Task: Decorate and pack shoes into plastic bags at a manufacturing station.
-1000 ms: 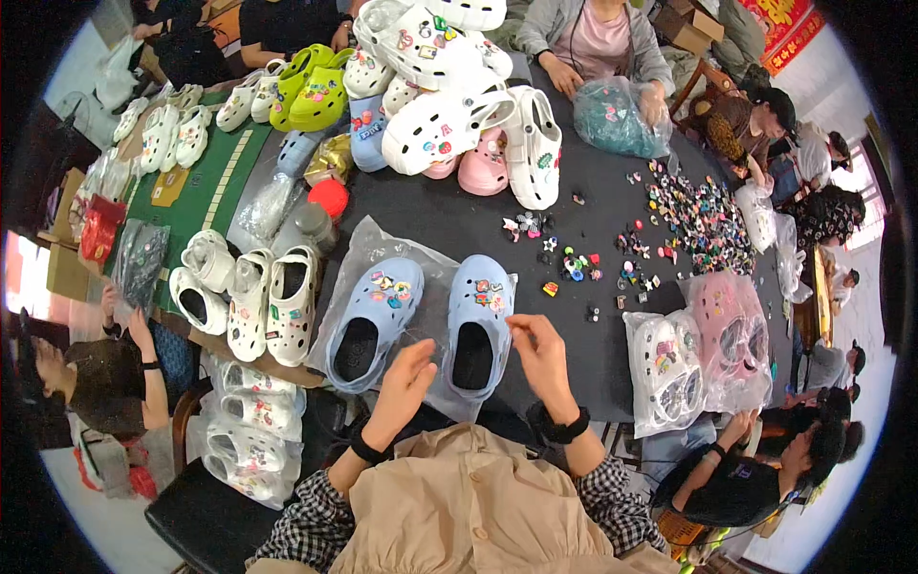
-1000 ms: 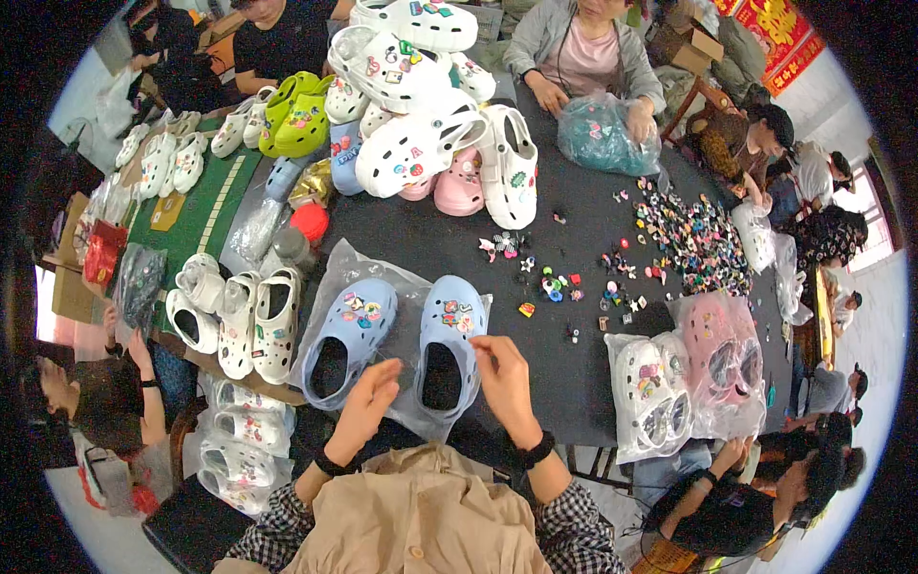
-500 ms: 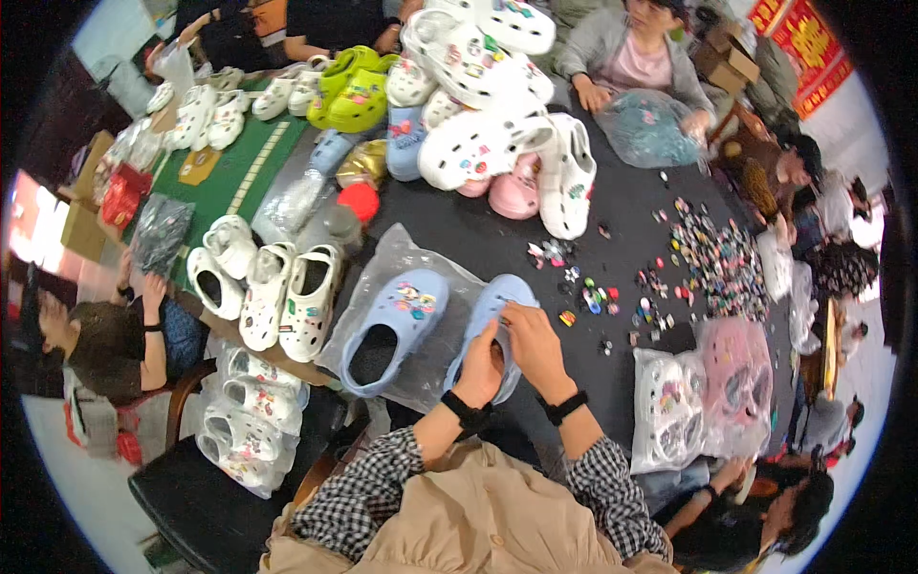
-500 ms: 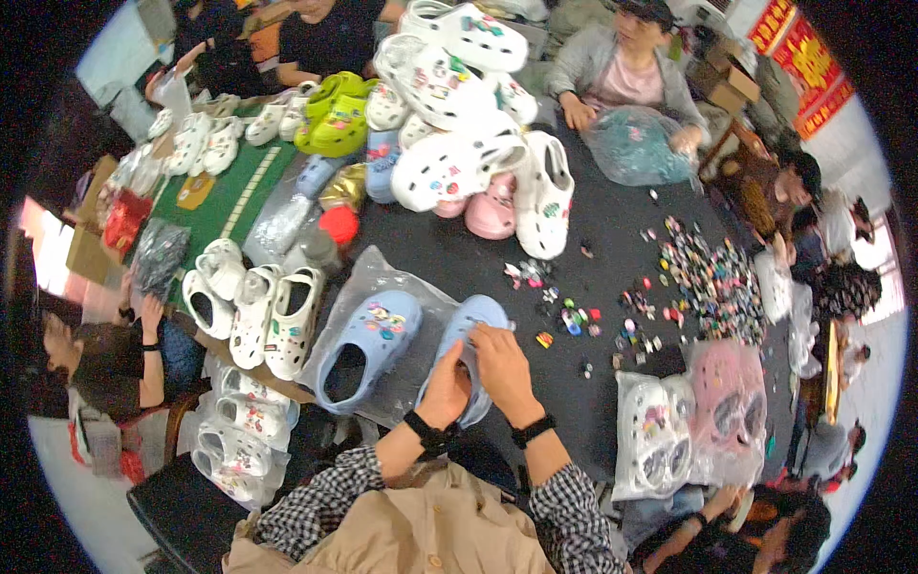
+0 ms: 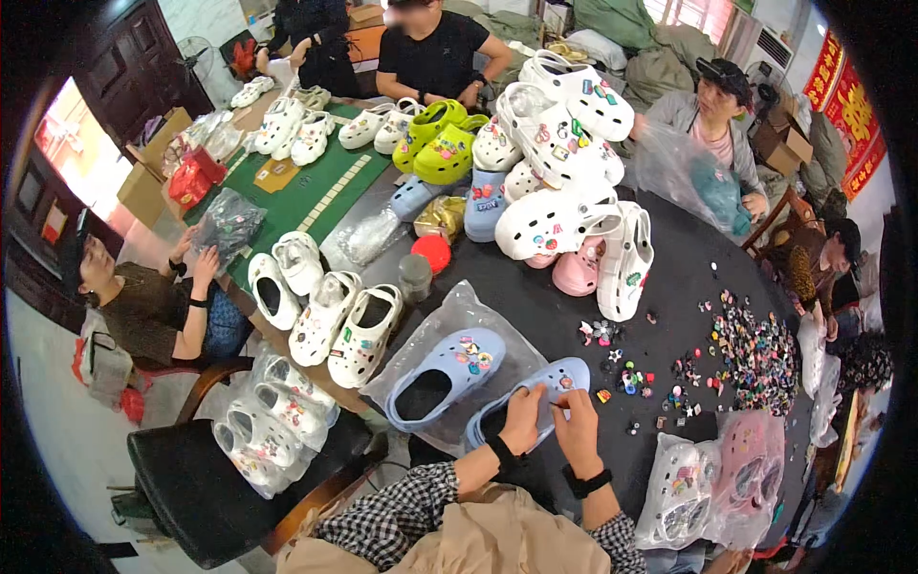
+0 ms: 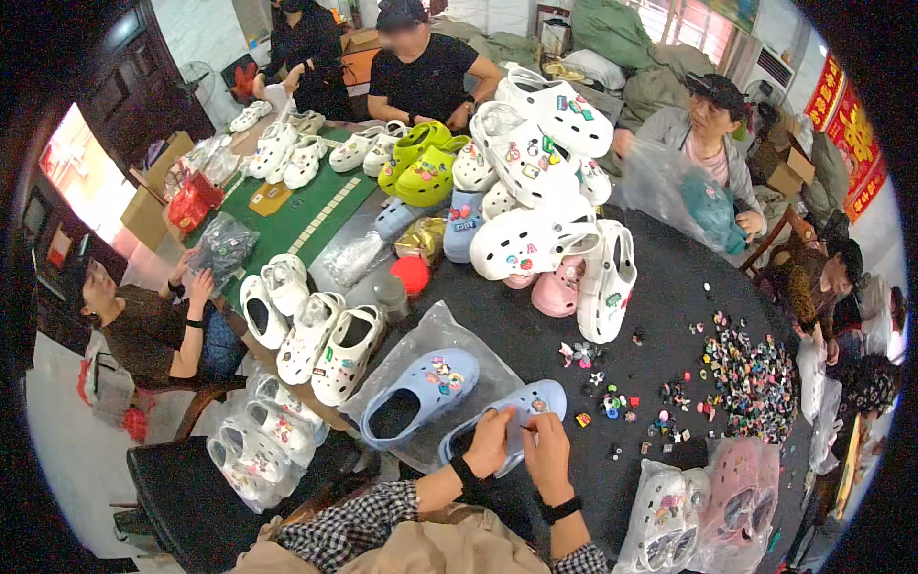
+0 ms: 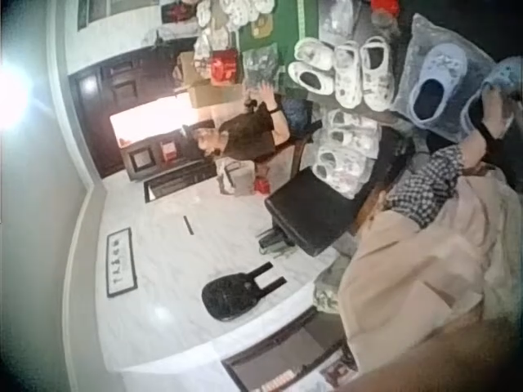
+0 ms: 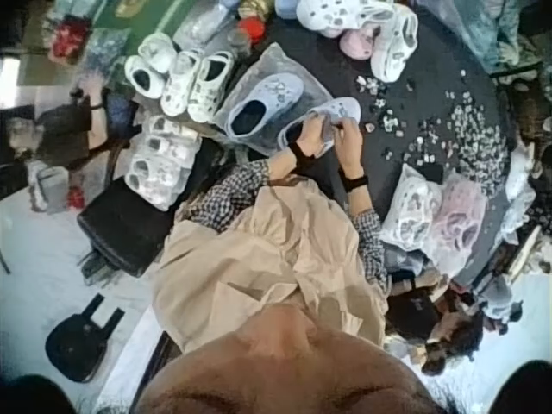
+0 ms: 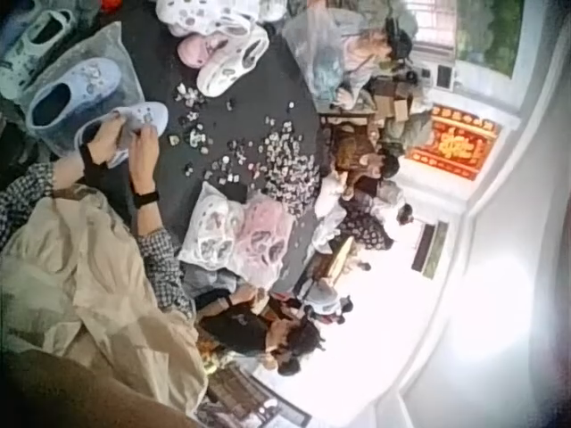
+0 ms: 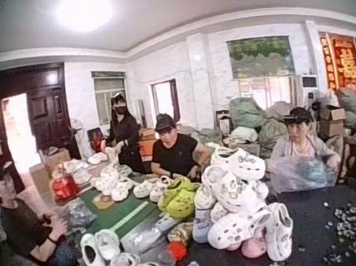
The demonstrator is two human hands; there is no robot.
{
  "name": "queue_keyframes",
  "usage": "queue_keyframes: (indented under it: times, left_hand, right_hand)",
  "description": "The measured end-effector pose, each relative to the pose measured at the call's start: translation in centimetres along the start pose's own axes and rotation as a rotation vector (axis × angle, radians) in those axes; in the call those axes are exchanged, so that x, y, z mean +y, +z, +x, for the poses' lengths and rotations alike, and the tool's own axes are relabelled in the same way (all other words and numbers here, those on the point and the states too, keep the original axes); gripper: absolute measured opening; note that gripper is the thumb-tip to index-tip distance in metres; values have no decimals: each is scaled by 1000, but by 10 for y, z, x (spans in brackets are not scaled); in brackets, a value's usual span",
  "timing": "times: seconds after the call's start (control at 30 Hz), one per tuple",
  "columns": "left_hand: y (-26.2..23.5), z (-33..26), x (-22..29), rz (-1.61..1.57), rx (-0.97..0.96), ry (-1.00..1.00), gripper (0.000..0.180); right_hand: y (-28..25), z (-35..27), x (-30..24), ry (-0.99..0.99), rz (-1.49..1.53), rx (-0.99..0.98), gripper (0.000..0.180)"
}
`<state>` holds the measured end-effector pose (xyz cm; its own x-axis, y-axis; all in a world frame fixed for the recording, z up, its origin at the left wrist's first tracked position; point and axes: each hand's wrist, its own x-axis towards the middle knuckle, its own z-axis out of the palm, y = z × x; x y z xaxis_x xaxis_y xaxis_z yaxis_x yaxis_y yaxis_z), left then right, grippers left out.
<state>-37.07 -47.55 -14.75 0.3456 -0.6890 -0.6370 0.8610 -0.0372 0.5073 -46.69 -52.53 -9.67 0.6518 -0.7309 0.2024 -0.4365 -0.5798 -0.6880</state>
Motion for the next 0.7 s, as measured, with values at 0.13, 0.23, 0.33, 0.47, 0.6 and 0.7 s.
queue_keyframes:
  times: [0.13, 0.23, 0.33, 0.47, 0.6, 0.7]
  left_hand:
    - [-31, 15, 5, 102, -234, 153, 29]
    - [6, -4, 13, 20, -116, 73, 33]
    - [10, -7, 14, 106, -96, 24, 37]
    - [-3, 6, 9, 343, -43, 12, 41]
    - [-11, 14, 8, 417, -73, 209, 43]
    - [-22, 25, -7, 631, -121, 407, 42]
  right_hand:
    - [-16, -15, 17, 272, -13, 334, 18]
    - [-43, -25, 43, 198, -522, 417, 24]
    - [-44, -14, 25, 91, -254, 205, 45]
    - [0, -4, 1, -94, -214, 128, 40]
    - [14, -20, 2, -141, -261, 99, 32]
    - [13, -17, -7, -74, -301, 43, 20]
